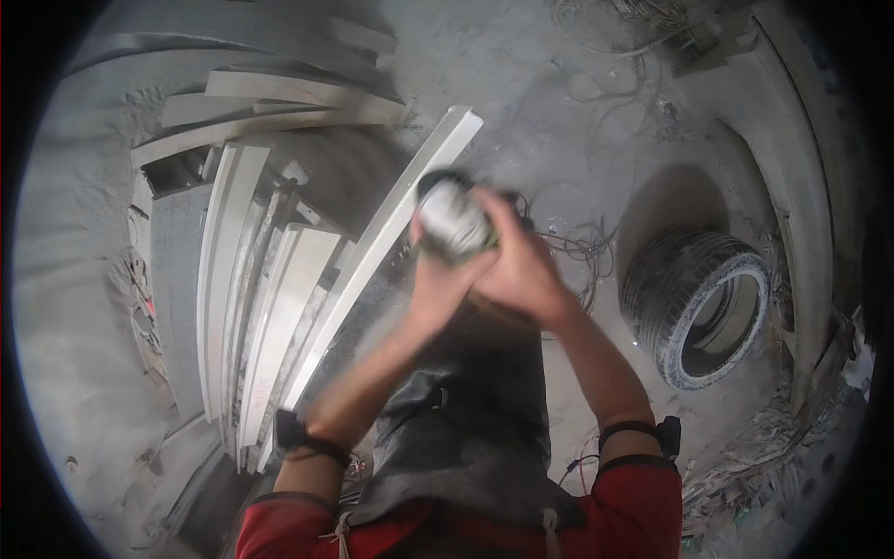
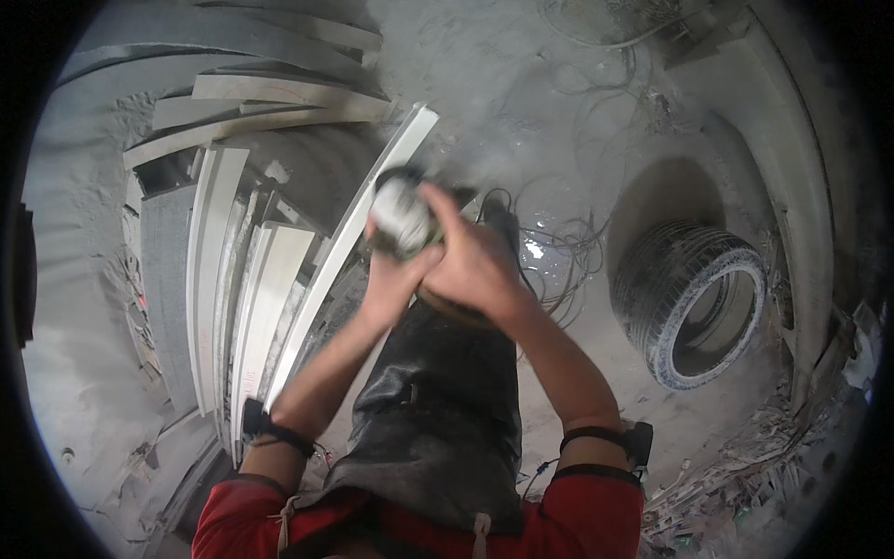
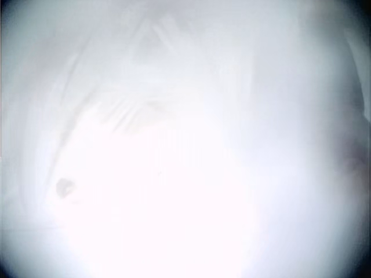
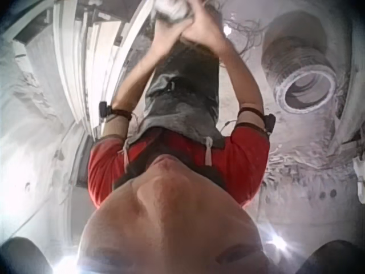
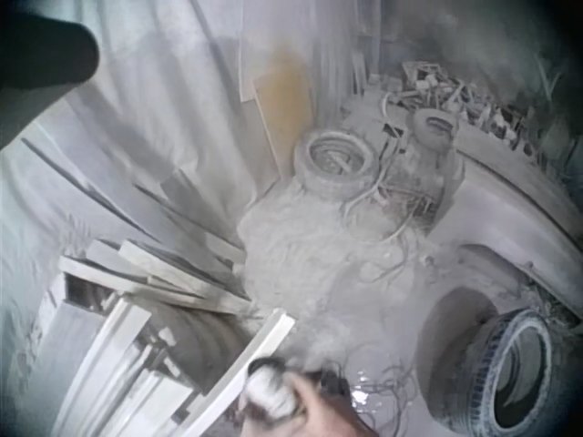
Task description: Use an angle grinder to smooth and polish long white profiles.
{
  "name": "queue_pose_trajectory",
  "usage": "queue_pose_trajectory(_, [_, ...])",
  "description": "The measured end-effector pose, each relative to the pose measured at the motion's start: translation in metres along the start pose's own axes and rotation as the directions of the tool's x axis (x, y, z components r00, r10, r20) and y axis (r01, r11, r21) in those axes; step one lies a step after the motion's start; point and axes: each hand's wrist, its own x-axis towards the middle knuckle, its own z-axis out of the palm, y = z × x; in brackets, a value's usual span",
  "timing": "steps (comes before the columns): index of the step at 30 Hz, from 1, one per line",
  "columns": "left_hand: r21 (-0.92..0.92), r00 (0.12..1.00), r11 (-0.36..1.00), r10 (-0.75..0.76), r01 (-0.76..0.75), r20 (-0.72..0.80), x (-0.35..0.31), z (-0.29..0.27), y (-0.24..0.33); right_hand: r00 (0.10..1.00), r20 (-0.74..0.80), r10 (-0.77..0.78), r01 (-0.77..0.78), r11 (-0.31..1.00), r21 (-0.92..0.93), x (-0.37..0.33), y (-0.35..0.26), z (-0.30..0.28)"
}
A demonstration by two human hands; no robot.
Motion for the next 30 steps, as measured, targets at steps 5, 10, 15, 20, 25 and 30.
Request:
queue_pose_trajectory(5, [-0.136,0.985,0.981,-0.125,0.141,0.119,0.039,0.021,0.008,0.999,-0.043,-0.003,0.000,0.998,-0.068,0.026,0.004,-0.039])
queue_pose_trajectory(10, [-0.224,0.924,0.905,-0.380,0.362,-0.041,0.007,0.015,0.036,0.966,0.240,-0.095,0.150,0.964,-0.219,0.035,0.015,-0.039])
queue_pose_trajectory(15, [-0.383,0.748,0.706,-0.662,0.595,-0.057,0.021,0.013,0.093,0.976,0.219,-0.016,-0.022,0.986,0.168,0.083,0.021,-0.103])
queue_pose_trajectory(20, [0.227,0.852,0.822,-0.493,0.522,-0.176,0.048,-0.002,0.110,0.823,0.511,0.249,-0.507,0.727,0.463,0.146,0.088,-0.138])
queue_pose_trajectory(25, [0.205,0.807,0.781,-0.560,0.590,-0.188,0.058,0.000,0.112,0.602,0.718,0.350,-0.782,0.443,0.439,0.165,0.106,-0.150])
queue_pose_trajectory(30, [0.189,0.817,0.796,-0.545,0.575,-0.191,0.052,-0.006,0.119,0.947,0.320,0.038,-0.103,0.977,0.188,0.094,0.047,-0.111])
